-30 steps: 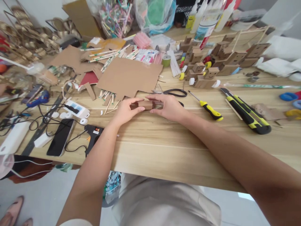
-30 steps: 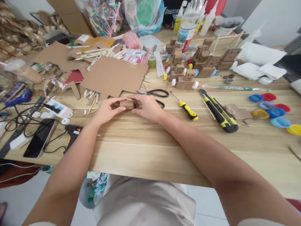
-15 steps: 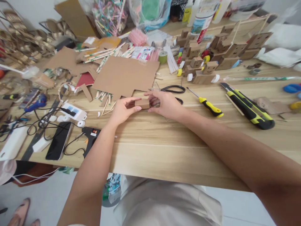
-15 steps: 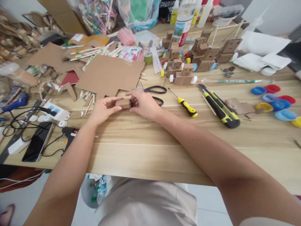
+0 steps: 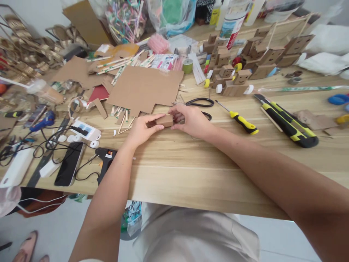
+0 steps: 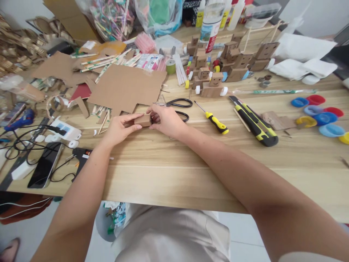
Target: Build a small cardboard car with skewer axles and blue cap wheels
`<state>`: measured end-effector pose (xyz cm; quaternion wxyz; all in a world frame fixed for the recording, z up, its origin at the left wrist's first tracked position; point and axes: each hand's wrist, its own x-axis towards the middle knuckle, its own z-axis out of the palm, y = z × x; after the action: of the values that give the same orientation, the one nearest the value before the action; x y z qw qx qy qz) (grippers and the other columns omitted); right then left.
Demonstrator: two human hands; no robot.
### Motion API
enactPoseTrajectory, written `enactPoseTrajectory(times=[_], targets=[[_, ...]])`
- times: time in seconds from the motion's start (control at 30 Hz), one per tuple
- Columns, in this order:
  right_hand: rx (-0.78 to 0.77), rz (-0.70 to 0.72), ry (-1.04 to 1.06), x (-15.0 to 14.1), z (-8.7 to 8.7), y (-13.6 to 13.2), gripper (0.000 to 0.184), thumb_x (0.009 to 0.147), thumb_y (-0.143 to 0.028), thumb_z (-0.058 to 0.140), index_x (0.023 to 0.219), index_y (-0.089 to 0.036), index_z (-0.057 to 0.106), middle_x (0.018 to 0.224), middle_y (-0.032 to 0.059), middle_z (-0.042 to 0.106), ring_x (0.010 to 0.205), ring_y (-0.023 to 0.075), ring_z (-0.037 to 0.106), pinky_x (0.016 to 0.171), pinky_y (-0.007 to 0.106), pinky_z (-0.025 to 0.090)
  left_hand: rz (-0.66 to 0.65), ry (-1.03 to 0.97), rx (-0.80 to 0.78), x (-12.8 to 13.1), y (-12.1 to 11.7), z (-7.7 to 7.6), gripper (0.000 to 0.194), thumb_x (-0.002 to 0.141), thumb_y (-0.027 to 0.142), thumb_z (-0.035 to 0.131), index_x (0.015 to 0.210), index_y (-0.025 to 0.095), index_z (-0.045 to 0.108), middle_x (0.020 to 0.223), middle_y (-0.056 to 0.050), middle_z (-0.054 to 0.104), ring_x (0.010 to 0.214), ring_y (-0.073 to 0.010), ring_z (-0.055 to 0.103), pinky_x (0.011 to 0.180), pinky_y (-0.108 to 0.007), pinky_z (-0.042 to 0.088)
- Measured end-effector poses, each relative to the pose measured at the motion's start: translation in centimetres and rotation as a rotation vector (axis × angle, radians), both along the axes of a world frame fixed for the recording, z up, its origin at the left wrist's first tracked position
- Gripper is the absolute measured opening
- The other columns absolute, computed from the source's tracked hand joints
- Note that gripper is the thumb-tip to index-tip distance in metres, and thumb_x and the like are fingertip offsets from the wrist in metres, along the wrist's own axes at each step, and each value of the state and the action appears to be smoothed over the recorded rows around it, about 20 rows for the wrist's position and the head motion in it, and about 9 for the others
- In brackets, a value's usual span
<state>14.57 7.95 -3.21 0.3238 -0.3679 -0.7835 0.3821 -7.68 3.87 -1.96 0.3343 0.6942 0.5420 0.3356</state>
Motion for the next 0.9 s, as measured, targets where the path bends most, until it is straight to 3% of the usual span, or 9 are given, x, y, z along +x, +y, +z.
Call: enactPoseTrajectory(times=[0.17,0.43,0.6,0.73,0.9], targets=[[0.082,0.032,-0.029,0.2,0.1,0.1,0.036,0.07,-0.01,0.083,0.099,-0.022,0.066,0.101,0.0043,0.078,0.086,0.0224,0.076,0.083,0.037,0.065,-0.045,0.11,0.071,0.2,-0.3,0.5,0.042,0.083,0.03,0.082,0.125,0.03,0.079,0.133,-0.005,0.078,0.129,-0.0289,0.07,0.118,-0.05,0.05],[0.142,0.045,-0.071,0.3,0.0,0.2,0.038,0.072,-0.011,0.081,0.105,-0.023,0.066,0.093,0.0023,0.077,0.084,0.0231,0.075,0.083,0.036,0.063,-0.023,0.159,0.106,0.3,-0.4,0.5,0.042,0.083,0.026,0.082,0.124,0.03,0.079,0.131,-0.005,0.079,0.122,-0.0274,0.072,0.112,-0.049,0.054],[0.163,0.085,-0.119,0.8,1.2,0.4,0.045,0.069,-0.015,0.087,0.108,-0.022,0.066,0.108,0.0057,0.078,0.085,0.023,0.076,0.08,0.035,0.062,-0.032,0.162,0.081,0.3,-0.4,0.7,0.042,0.083,0.025,0.081,0.125,0.028,0.079,0.129,-0.006,0.08,0.118,-0.0269,0.073,0.108,-0.046,0.056],[0.179,0.102,-0.076,1.1,1.5,0.3,0.026,0.077,-0.027,0.084,0.097,-0.022,0.068,0.103,0.0049,0.079,0.087,0.024,0.077,0.081,0.036,0.062,-0.038,0.159,0.074,0.3,-0.5,0.9,0.042,0.084,0.025,0.08,0.126,0.027,0.079,0.128,-0.008,0.08,0.117,-0.0268,0.073,0.106,-0.045,0.057],[0.067,0.065,0.02,0.9,1.0,0.0,0.014,0.082,-0.025,0.077,0.092,-0.024,0.067,0.096,0.0034,0.079,0.082,0.0216,0.077,0.079,0.035,0.065,-0.032,0.192,0.069,0.2,-0.3,0.6,0.049,0.08,0.021,0.084,0.128,0.029,0.078,0.127,-0.007,0.08,0.115,-0.0265,0.072,0.104,-0.044,0.056]])
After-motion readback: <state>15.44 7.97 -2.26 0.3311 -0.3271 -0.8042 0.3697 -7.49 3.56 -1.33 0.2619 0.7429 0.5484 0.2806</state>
